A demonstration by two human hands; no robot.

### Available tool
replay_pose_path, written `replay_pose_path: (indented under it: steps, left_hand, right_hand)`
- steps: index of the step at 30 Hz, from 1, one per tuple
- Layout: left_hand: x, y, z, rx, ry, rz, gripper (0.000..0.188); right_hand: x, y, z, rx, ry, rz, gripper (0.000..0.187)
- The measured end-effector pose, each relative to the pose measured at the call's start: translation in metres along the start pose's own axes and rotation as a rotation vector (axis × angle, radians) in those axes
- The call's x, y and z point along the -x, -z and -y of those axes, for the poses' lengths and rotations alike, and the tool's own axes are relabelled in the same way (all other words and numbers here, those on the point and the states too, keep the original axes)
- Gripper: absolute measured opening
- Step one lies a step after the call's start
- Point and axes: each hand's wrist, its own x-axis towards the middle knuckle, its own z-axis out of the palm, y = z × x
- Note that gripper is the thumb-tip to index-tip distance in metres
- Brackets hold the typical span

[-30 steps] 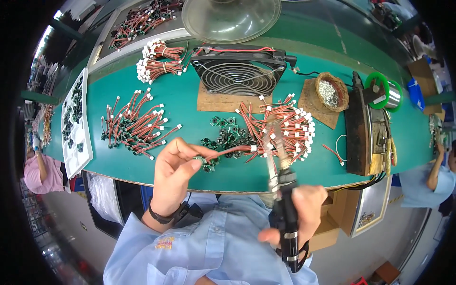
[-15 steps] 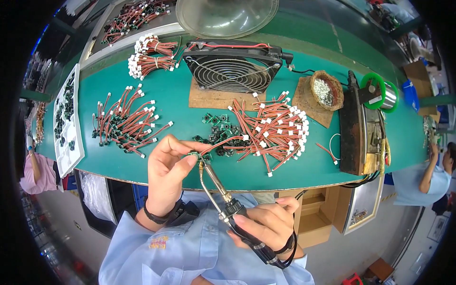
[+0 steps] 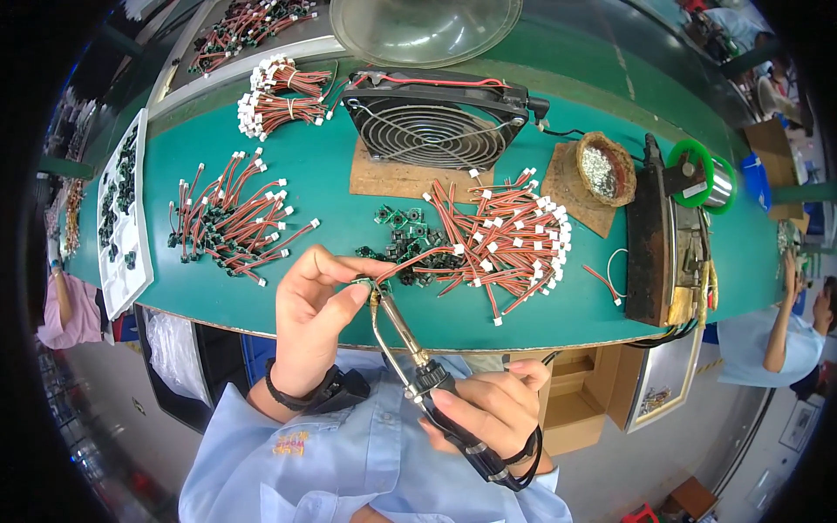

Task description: The person picks up a circuit board and a wire, aligns them, and joins them using a soldering iron before placing the assembly back on the table.

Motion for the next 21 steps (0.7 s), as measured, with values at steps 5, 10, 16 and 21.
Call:
replay_pose_path:
  steps: [5,10,16,21]
  left_hand:
    - [0.0004,0.0001,-0.0013,0.004,0.003,0.000,0.012]
    - [0.0010,-0.0004,-0.0003,-0.002,0.003,0.005,0.012]
    - [0.0015,-0.0010,0.0010,0.016,-0.027,0.014,0.013]
    - [0.0023,-0.0027,0.0004,0.028,-0.036,0.009,0.013]
  right_hand:
    - [-0.0012,-0.0004,0.0012,-0.020,-0.031,0.009,0.041]
    - [0.0013,-0.0017,-0.0003,-0.031,-0.026,0.002,0.042]
    - [0.0041,-0.0033,-0.0010,-0.035,-0.013,-0.023,0.041]
    - [0.0076,-0.0056,-0.0009,-0.024,0.003,-0.044,0.042]
